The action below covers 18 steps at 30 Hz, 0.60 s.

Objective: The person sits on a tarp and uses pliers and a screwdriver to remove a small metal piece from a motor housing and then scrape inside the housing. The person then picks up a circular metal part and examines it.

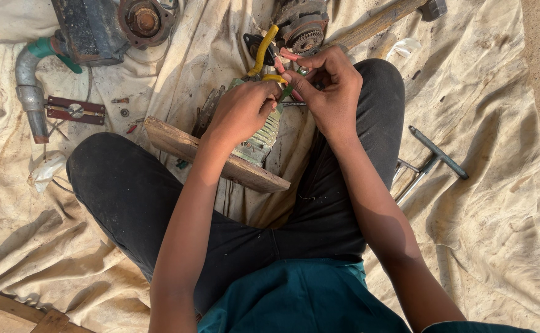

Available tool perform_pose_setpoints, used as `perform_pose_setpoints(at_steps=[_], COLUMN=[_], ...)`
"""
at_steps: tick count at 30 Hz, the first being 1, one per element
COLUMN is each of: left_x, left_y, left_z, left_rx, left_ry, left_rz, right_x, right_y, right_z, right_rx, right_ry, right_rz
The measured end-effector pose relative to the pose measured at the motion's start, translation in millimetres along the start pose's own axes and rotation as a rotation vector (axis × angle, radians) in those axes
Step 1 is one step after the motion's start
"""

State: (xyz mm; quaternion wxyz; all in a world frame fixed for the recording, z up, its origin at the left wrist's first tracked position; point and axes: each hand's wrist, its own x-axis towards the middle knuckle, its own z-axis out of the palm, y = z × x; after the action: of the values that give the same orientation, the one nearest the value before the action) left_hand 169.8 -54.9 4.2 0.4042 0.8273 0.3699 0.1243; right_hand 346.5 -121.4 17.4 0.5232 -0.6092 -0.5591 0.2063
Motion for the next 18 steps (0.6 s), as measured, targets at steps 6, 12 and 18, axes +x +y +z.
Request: perform_pose_setpoints(at_steps=[6, 12, 18], left_x=[-0.1, 0.4, 0.3], left_y=[-0.7, -1.0, -2.1], left_z=[0.2, 1.5, 2.0], left_rx=[-0.004, 0.000, -0.005], left_ry=[0.012, -0.011, 0.014], left_rz=[0.011, -0.016, 0.010], right_x=[0.2, 0.6, -0.4], right_y=[-1.8, -1.3, 0.7], right_z=[0.4, -0.4, 0.5], right_rx=[0.030, -0.023, 0.022], right_ry=[-0.002, 0.000, 0.000], right_rz=[0.000, -0.023, -0.027])
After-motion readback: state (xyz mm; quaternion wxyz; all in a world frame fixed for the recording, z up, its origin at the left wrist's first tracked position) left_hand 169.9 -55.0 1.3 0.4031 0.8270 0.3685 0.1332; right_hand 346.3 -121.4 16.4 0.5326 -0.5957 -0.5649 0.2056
